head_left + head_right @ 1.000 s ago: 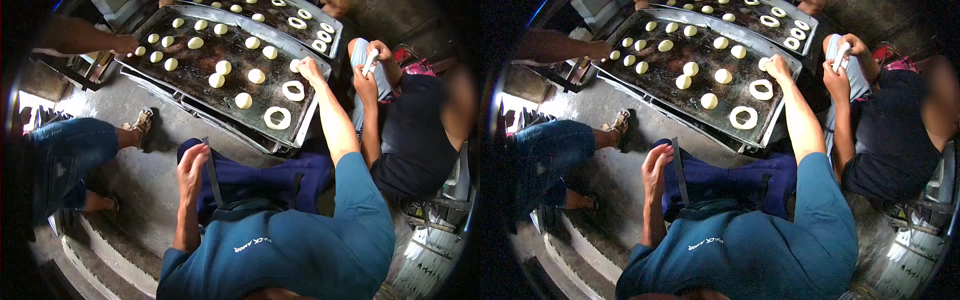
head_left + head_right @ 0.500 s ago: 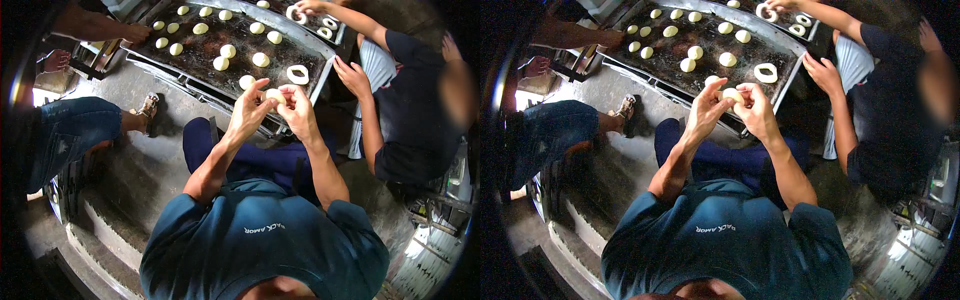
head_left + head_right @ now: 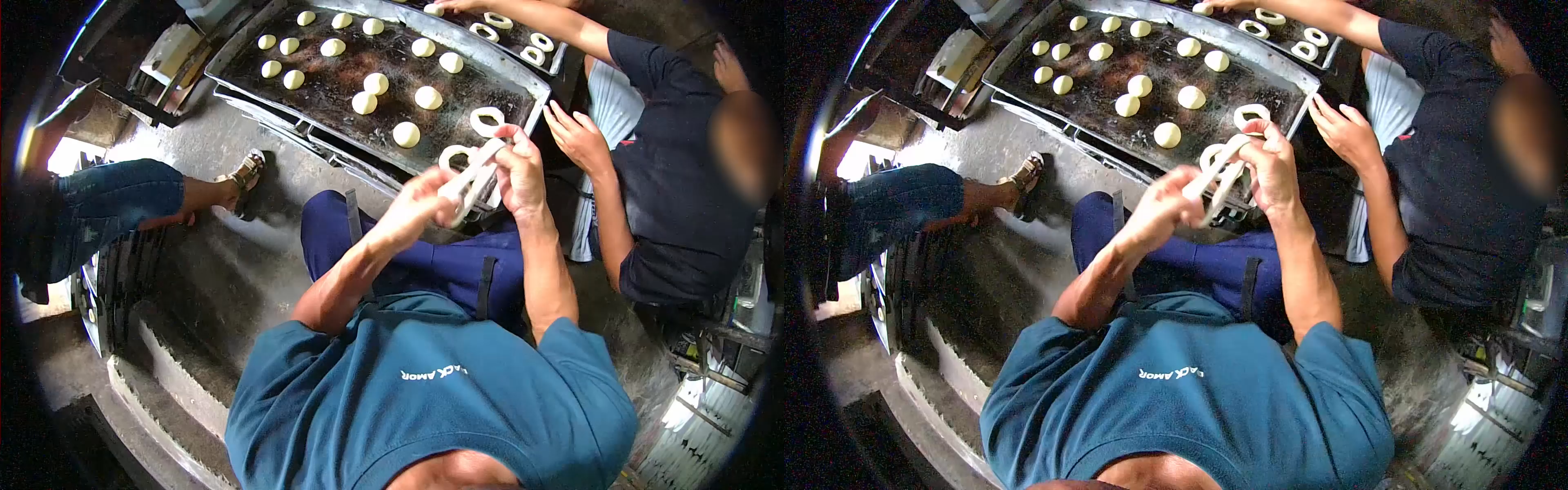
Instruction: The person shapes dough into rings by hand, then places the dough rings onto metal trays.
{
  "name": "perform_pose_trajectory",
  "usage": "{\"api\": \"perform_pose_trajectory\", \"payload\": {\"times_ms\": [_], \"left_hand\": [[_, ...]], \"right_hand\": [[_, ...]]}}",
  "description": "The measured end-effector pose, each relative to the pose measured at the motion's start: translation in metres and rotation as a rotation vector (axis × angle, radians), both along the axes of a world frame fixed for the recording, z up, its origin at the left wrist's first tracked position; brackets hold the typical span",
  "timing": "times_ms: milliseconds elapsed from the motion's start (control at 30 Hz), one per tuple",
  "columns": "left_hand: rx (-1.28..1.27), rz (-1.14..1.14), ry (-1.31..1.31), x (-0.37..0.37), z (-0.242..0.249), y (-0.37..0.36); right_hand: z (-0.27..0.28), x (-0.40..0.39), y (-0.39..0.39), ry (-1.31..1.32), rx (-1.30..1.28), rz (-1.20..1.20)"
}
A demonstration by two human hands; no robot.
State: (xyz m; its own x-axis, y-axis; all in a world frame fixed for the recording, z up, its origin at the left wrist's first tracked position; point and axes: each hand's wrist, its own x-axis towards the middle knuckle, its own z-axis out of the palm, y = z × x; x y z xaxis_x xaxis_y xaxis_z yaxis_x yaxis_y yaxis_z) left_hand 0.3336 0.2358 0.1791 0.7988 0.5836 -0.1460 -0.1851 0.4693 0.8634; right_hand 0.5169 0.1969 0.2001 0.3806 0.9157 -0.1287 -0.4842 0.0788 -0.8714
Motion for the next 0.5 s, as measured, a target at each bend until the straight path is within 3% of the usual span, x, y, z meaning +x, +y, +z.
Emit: {"api": "perform_pose_trajectory", "payload": {"times_ms": [33, 100, 133, 167, 233, 267, 300, 367, 400, 433, 500], "left_hand": [[0.004, -0.178, -0.018, -0.001, -0.004, -0.001], [0.126, 0.036, -0.158, 0.001, -0.004, 0.021], [-0.062, 0.246, -0.348, -0.001, 0.019, 0.023], [-0.168, 0.268, -0.410, -0.009, 0.020, 0.036], [-0.086, -0.090, -0.265, -0.020, 0.010, 0.043], [0.053, -0.225, -0.069, -0.017, 0.003, 0.035], [0.041, -0.264, -0.071, -0.009, 0.004, 0.027], [0.079, -0.008, -0.061, -0.001, 0.008, 0.036], [0.081, 0.138, -0.136, -0.003, 0.010, 0.043], [-0.066, 0.150, -0.473, -0.004, -0.011, 0.058], [-0.140, 0.050, -0.601, -0.005, -0.044, 0.067]], "right_hand": [[-0.007, -0.001, -0.001, 0.026, 0.044, 0.006], [-0.011, -0.017, -0.007, 0.225, 0.088, 0.284], [-0.001, -0.030, -0.013, 0.018, -0.078, 0.319], [-0.020, -0.018, -0.013, -0.158, -0.139, 0.541], [0.002, -0.009, -0.011, -0.192, -0.147, 0.370], [-0.006, 0.000, -0.008, -0.130, -0.067, 0.342], [0.000, -0.005, -0.007, -0.236, -0.100, 0.313], [0.011, -0.015, -0.007, -0.256, -0.108, 0.471], [0.017, -0.011, -0.002, -0.349, -0.158, 0.659], [0.020, 0.005, 0.005, -0.433, -0.248, 0.612], [0.026, 0.021, 0.028, -0.499, -0.123, 0.483]]}}
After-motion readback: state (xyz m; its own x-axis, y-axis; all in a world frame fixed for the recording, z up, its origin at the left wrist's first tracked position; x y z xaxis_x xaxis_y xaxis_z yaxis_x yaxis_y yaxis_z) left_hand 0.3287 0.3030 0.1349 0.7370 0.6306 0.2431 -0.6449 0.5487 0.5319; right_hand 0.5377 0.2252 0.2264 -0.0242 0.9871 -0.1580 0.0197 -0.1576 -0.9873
